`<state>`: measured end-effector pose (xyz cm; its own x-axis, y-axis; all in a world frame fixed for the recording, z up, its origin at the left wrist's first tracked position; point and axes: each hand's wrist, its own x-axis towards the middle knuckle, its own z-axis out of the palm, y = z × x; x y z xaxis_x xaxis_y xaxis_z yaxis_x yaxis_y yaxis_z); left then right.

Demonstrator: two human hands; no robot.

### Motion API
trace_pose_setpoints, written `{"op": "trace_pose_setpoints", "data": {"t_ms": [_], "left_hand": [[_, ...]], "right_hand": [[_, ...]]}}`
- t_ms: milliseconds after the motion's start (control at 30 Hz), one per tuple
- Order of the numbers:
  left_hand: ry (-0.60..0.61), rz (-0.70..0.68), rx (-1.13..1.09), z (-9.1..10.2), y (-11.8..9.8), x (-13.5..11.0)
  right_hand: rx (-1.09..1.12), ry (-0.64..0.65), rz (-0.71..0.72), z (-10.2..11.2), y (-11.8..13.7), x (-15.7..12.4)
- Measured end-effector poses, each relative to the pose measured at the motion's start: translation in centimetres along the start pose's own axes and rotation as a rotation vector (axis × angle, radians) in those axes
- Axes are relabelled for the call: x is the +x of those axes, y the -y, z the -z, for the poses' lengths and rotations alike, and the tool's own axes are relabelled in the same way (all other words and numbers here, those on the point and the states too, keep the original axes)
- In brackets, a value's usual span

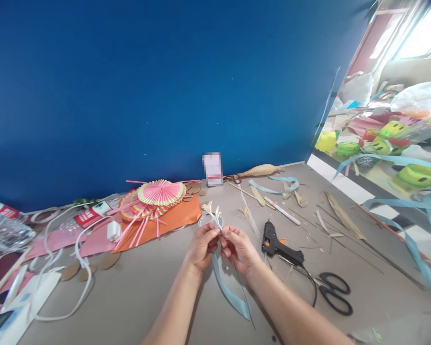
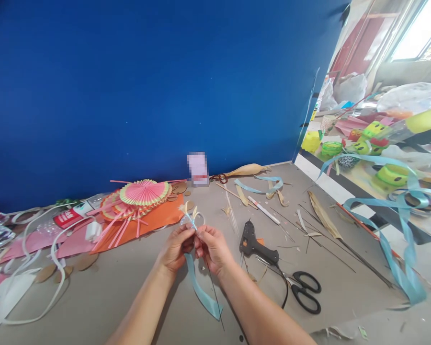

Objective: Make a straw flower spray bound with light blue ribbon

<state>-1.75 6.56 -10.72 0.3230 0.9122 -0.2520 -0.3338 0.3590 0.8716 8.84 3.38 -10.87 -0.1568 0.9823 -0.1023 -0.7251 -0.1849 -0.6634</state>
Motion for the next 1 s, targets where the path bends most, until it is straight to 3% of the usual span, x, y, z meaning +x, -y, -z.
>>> {"op": "trace_pose_setpoints", "data": {"t_ms": [267, 500, 767, 1000], "left_hand": [[-0.07, -0.094, 0.117, -0.74, -0.45, -0.47], [-0.102, -0.116, 0.105, -0.61, -0.34, -0.25], [-0.092, -0.215, 0.259, -0.25, -0.52, -0.15], [-0.063, -0.224, 0.338, -0.03, -0.81, -0.22]], "right_hand": [[-0.133, -0.133, 0.158, -0.44, -0.55, -0.01], [-0.242, -0.213, 0.185, -0.27, -0.49, 0.22], [-0.415, -0.308, 0.258, -0.45, -0.46, 0.12], [-0.427, -0.28, 0.251, -0.33, -0.54, 0.01]]}}
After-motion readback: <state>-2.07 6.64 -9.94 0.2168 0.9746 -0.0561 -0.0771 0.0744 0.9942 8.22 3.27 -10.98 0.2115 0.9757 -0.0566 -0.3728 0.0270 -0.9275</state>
